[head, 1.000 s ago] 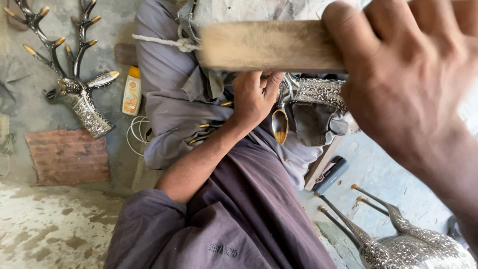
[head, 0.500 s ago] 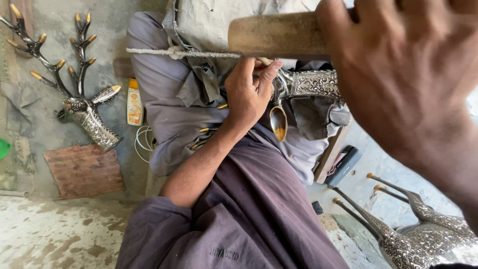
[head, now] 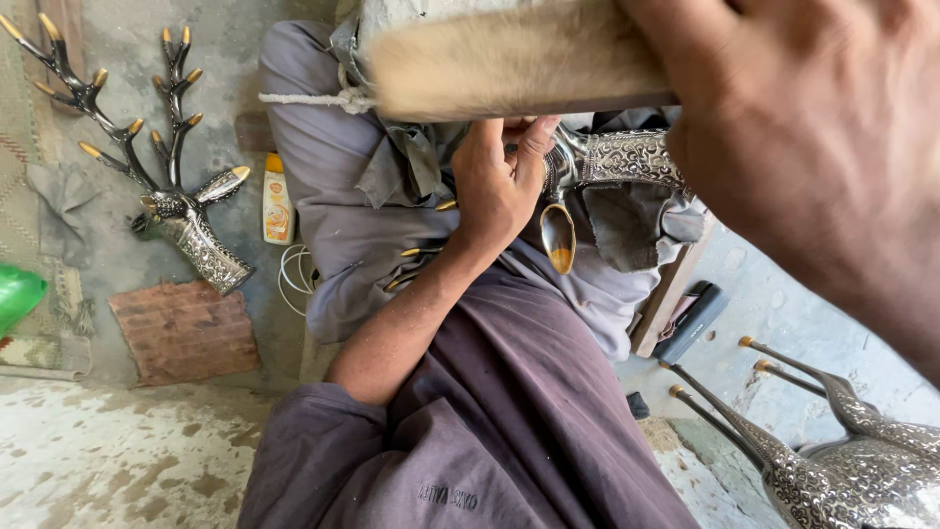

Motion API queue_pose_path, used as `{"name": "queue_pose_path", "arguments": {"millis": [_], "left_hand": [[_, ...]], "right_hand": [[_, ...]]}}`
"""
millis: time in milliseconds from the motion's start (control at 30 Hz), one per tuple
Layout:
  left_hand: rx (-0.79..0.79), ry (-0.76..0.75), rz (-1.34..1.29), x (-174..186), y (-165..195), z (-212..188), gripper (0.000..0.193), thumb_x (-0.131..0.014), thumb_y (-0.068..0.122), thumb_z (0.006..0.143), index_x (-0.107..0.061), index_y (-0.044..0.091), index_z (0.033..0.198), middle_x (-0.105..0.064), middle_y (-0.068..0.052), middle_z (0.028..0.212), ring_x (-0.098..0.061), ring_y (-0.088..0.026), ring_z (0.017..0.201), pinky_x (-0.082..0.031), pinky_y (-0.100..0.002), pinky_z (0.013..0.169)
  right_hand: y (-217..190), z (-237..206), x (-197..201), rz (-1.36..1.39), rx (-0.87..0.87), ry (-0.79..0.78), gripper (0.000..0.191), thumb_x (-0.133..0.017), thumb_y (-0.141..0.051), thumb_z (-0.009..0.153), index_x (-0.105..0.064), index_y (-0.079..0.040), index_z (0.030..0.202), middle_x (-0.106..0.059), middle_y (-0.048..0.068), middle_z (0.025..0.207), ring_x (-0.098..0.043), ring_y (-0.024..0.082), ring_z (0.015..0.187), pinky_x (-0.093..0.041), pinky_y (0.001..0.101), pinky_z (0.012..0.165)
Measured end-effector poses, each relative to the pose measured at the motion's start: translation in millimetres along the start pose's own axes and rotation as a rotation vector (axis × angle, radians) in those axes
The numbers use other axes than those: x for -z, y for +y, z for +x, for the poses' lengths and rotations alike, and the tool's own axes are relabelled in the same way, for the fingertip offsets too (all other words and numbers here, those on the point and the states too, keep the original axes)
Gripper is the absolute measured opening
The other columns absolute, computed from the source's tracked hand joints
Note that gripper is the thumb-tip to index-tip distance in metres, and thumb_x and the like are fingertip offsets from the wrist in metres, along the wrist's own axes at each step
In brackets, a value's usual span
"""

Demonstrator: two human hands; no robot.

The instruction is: The person uses a wooden mallet and a small metal punch to hammer decorative details into the neck of a metal deer sculpture. They repeatedly strike the punch along the surface, occasionally repositioning the tool and the sculpture to access different areas.

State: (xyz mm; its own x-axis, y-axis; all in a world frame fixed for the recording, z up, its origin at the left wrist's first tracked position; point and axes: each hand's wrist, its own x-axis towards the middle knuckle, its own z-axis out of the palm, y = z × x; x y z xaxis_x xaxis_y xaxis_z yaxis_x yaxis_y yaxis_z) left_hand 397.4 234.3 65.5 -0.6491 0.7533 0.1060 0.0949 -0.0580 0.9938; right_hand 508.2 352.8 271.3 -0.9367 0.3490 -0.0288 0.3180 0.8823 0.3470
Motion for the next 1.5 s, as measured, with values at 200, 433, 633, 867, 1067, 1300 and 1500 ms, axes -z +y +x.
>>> {"name": "queue_pose_path", "arguments": {"millis": [200,433,633,867,1067,1300,1500], "left_hand": [[-0.098,-0.011,0.031,-41,17,-53,0.02,-0.07,0.019,0.105,-0.058,0.003,0.104,-0.07,-0.005,0.092,-0.072,-0.013,0.082,-0.061,-0.027,0.068],[-0.095,-0.037,0.079,-108,24,-92,0.02,-0.069,0.019,0.106,-0.057,0.003,0.105,-0.069,-0.006,0.091,-0.071,-0.012,0.081,-0.059,-0.028,0.07],[-0.082,-0.037,0.06,-136,31,-103,0.021,-0.069,0.02,0.106,-0.055,0.003,0.106,-0.068,-0.006,0.091,-0.071,-0.012,0.078,-0.06,-0.025,0.064],[-0.066,-0.034,0.103,-169,40,-98,0.025,-0.07,0.023,0.105,-0.054,0.004,0.107,-0.068,-0.004,0.088,-0.071,-0.012,0.077,-0.057,-0.027,0.064],[-0.056,-0.023,0.044,-193,38,-95,0.023,-0.07,0.021,0.105,-0.055,0.003,0.108,-0.07,-0.005,0.092,-0.073,-0.012,0.08,-0.061,-0.026,0.064],[-0.036,-0.041,-0.016,-199,32,-110,0.02,-0.069,0.021,0.105,-0.058,0.004,0.105,-0.072,-0.008,0.094,-0.077,-0.016,0.085,-0.067,-0.024,0.061],[0.014,-0.002,-0.109,-220,29,-143,0.021,-0.067,0.022,0.106,-0.053,0.005,0.107,-0.074,-0.003,0.091,-0.081,-0.01,0.082,-0.064,-0.024,0.067]], "right_hand": [[8,-55,14,-0.031,-0.025,-0.007,0.026,-0.065,-0.008,0.101,-0.071,-0.016,0.126,-0.074,0.008,0.087,-0.069,0.019,0.067,-0.058,0.0336,0.057],[49,-123,-13,-0.049,-0.021,0.02,0.031,-0.064,-0.001,0.101,-0.07,-0.012,0.13,-0.073,0.009,0.086,-0.064,0.013,0.062,-0.051,0.0238,0.051],[69,-145,-15,0.026,-0.036,0.028,0.023,-0.064,0.001,0.096,-0.072,-0.004,0.117,-0.072,0.014,0.08,-0.066,0.019,0.057,-0.053,0.0303,0.046],[98,-159,-18,-0.004,-0.018,0.046,0.024,-0.067,0.004,0.094,-0.072,-0.003,0.116,-0.072,0.014,0.084,-0.068,0.021,0.064,-0.055,0.0319,0.057],[126,-166,-31,0.087,-0.008,0.068,0.024,-0.07,0.006,0.092,-0.072,-0.002,0.115,-0.073,0.014,0.088,-0.07,0.022,0.07,-0.057,0.0333,0.066],[120,-198,-26,-0.098,-0.031,0.032,0.032,-0.07,0.007,0.089,-0.07,-0.002,0.12,-0.069,0.015,0.087,-0.067,0.02,0.073,-0.053,0.0294,0.062],[137,-270,-42,0.475,-0.099,0.082,0.054,-0.055,0.02,0.091,-0.054,0.002,0.142,-0.066,0.024,0.112,-0.07,0.034,0.095,-0.059,0.038,0.083]]}}
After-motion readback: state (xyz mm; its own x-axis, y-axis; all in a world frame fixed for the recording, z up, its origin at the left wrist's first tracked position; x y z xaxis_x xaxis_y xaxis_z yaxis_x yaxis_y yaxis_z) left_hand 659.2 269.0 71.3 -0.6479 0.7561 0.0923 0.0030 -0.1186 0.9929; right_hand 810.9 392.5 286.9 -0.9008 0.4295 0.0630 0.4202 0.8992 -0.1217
